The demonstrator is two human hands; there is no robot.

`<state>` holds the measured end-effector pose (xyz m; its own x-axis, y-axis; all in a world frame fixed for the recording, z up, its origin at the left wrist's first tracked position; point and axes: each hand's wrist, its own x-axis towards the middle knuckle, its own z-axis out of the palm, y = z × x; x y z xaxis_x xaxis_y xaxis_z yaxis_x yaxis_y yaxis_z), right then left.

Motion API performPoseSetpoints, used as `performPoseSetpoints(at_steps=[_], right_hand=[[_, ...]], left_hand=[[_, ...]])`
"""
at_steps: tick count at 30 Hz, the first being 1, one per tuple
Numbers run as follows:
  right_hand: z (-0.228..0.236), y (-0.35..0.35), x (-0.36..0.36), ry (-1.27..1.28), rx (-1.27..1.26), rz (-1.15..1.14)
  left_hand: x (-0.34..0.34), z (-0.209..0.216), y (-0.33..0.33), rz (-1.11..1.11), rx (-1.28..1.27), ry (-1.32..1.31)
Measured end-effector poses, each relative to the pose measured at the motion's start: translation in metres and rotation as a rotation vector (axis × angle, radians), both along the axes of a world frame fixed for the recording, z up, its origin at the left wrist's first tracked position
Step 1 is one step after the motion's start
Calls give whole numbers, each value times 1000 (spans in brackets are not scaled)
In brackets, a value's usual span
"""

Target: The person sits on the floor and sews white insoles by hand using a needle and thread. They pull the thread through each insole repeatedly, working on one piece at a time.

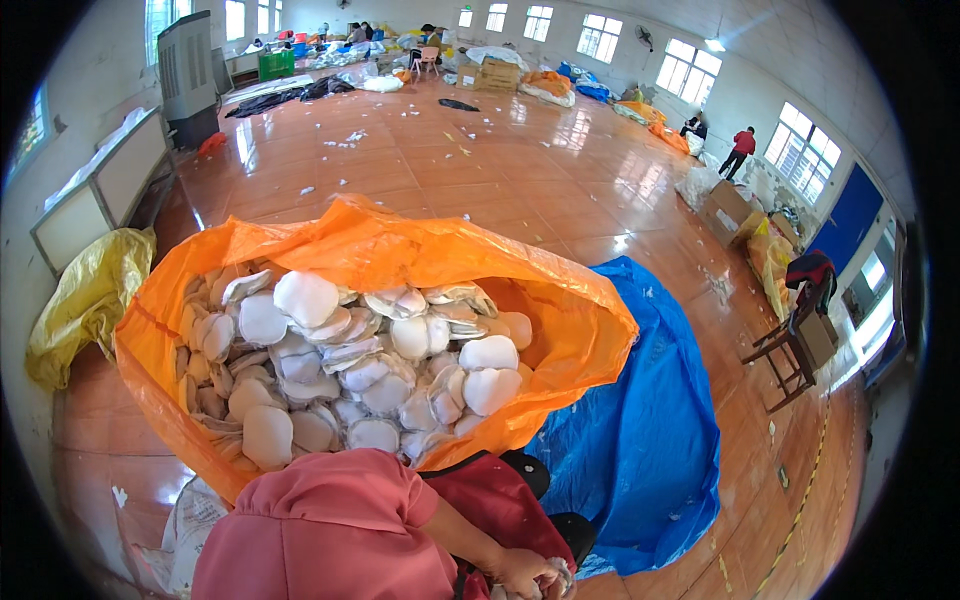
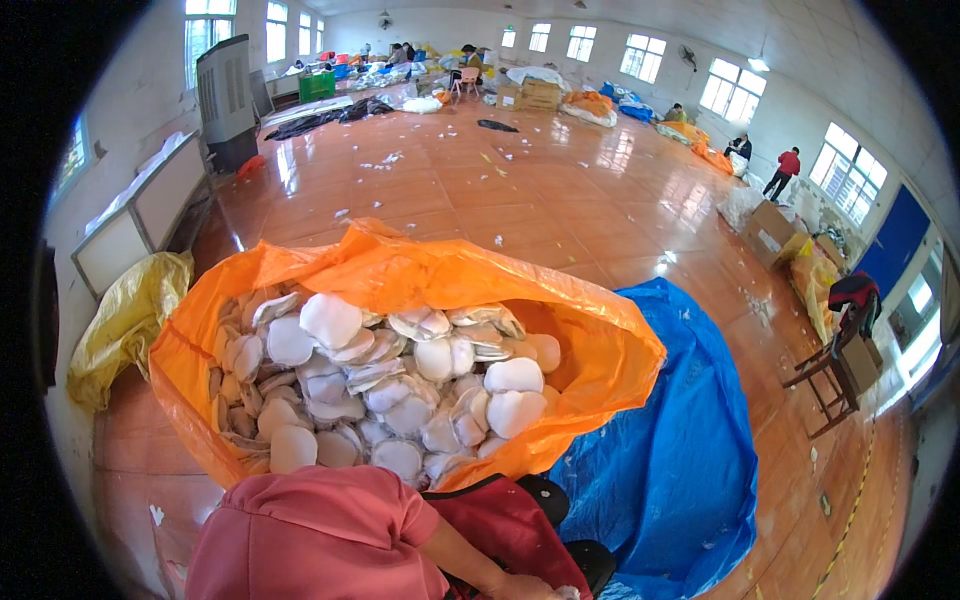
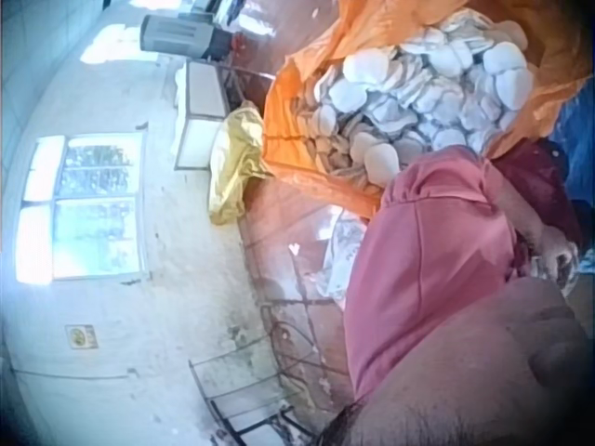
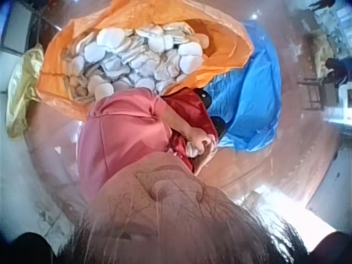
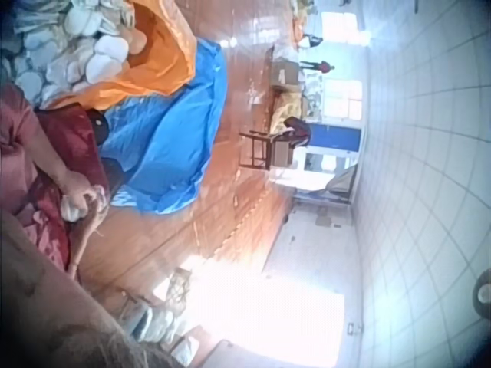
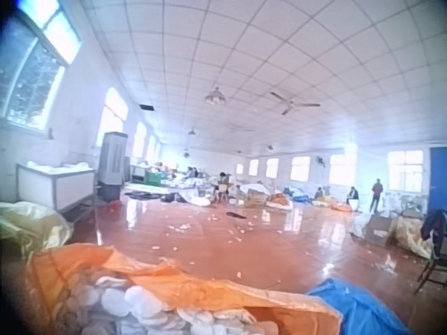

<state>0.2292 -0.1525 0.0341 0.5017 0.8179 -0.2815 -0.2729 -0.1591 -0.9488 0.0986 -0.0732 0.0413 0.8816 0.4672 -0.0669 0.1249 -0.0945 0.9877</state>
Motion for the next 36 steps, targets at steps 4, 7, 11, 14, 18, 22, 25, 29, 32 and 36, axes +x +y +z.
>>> performPoseSetpoints(at_steps=[4, 7, 11, 14, 18, 22, 25, 29, 32, 36], right_hand=[[-25, -22, 18, -2, -2, 6], [-37, -33, 28, 142, -46, -9], [-13, -21, 15, -22, 6, 51], [-6, -23, 19, -82, 45, 84], [-1, -34, 28, -155, 89, 149], [-6, -42, 41, -264, -83, 270], [0, -41, 21, -254, -110, 174], [-15, -35, 28, -384, -156, 180], [-34, -34, 44, -529, -142, 191], [-41, -37, 48, -619, -133, 179]], left_hand=[[6, -16, 8, 176, -218, -129], [14, -27, 17, 209, -314, -138], [13, -19, 17, 246, -257, -212], [11, -18, 15, 245, -84, -227], [24, -49, 6, 244, 101, -298], [41, -68, 2, 175, 120, -272], [47, -86, 7, 130, 36, -157], [44, -103, 11, 151, -195, -206], [46, -101, 9, 194, -462, -269], [35, -57, 13, 199, -539, 20]])
